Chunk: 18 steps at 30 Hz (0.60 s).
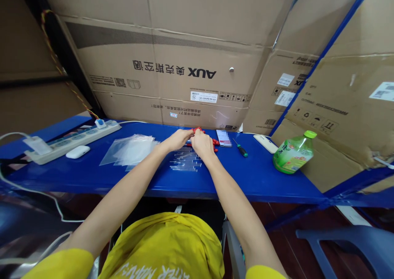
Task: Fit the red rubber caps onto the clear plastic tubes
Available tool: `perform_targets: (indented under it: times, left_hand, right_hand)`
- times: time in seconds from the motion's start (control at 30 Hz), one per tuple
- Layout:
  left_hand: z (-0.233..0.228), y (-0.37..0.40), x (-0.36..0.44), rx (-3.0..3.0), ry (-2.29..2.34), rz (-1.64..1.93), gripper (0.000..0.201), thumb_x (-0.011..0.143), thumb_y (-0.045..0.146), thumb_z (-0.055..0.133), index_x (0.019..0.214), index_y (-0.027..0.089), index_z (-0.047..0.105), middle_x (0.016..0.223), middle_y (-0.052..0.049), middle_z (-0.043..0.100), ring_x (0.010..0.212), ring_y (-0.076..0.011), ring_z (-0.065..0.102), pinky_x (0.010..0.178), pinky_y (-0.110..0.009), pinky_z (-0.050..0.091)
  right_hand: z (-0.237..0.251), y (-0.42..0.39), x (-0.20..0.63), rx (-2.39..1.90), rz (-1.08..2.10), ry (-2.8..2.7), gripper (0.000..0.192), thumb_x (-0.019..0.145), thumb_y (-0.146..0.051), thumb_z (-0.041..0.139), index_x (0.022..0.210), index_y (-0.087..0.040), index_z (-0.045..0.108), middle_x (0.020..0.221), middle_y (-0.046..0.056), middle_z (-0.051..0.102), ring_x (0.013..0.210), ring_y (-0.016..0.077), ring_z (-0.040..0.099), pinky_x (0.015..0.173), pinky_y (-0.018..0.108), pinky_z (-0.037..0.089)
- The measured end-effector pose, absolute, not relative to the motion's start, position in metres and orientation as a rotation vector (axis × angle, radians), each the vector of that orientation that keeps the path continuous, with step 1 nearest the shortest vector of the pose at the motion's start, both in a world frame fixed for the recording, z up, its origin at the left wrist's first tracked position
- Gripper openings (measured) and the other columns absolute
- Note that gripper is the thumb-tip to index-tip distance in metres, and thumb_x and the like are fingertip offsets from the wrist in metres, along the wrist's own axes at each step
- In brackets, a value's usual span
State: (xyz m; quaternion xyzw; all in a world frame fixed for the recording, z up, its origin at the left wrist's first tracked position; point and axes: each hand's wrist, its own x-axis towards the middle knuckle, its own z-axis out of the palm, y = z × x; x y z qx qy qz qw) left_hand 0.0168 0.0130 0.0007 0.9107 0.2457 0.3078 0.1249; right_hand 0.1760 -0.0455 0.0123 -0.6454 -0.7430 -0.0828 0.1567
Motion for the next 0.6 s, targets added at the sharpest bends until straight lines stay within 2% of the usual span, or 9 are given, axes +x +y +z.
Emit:
perform_targets:
  times: [0.23, 0.4, 0.6]
  left_hand:
    - [0.003, 0.012, 0.016, 2.627, 0.716, 0.930, 0.027, 0.105, 0.021, 0.042, 0.107, 0.013, 0.068, 0.108, -0.013, 0.076, 0.096, -0.0210, 0.071, 0.088, -0.030, 0.052]
    - [0.004, 0.013, 0.011, 2.601, 0.773, 0.920, 0.036, 0.109, 0.029, 0.036, 0.093, 0.015, 0.065, 0.093, -0.008, 0.074, 0.085, -0.0173, 0.065, 0.083, -0.028, 0.048]
    - [0.005, 0.010, 0.009, 2.700, 0.794, 0.969, 0.021, 0.103, 0.023, 0.049, 0.100, 0.015, 0.068, 0.097, -0.010, 0.073, 0.088, -0.0201, 0.066, 0.082, -0.030, 0.047]
  right_hand:
    - [0.007, -0.038, 0.183, -1.736, -0.205, -2.114, 0.026, 0.106, -0.027, 0.037, 0.119, -0.015, 0.056, 0.112, 0.016, 0.073, 0.103, 0.0298, 0.070, 0.085, 0.034, 0.046]
    - [0.003, -0.038, 0.194, -1.496, -0.186, -2.145, 0.029, 0.108, -0.031, 0.032, 0.114, -0.019, 0.058, 0.113, 0.013, 0.071, 0.100, 0.0246, 0.067, 0.083, 0.030, 0.043]
    - [0.005, -0.039, 0.197, -1.559, -0.196, -2.127, 0.025, 0.106, -0.036, 0.043, 0.112, -0.021, 0.062, 0.111, 0.010, 0.074, 0.097, 0.0242, 0.068, 0.081, 0.030, 0.043]
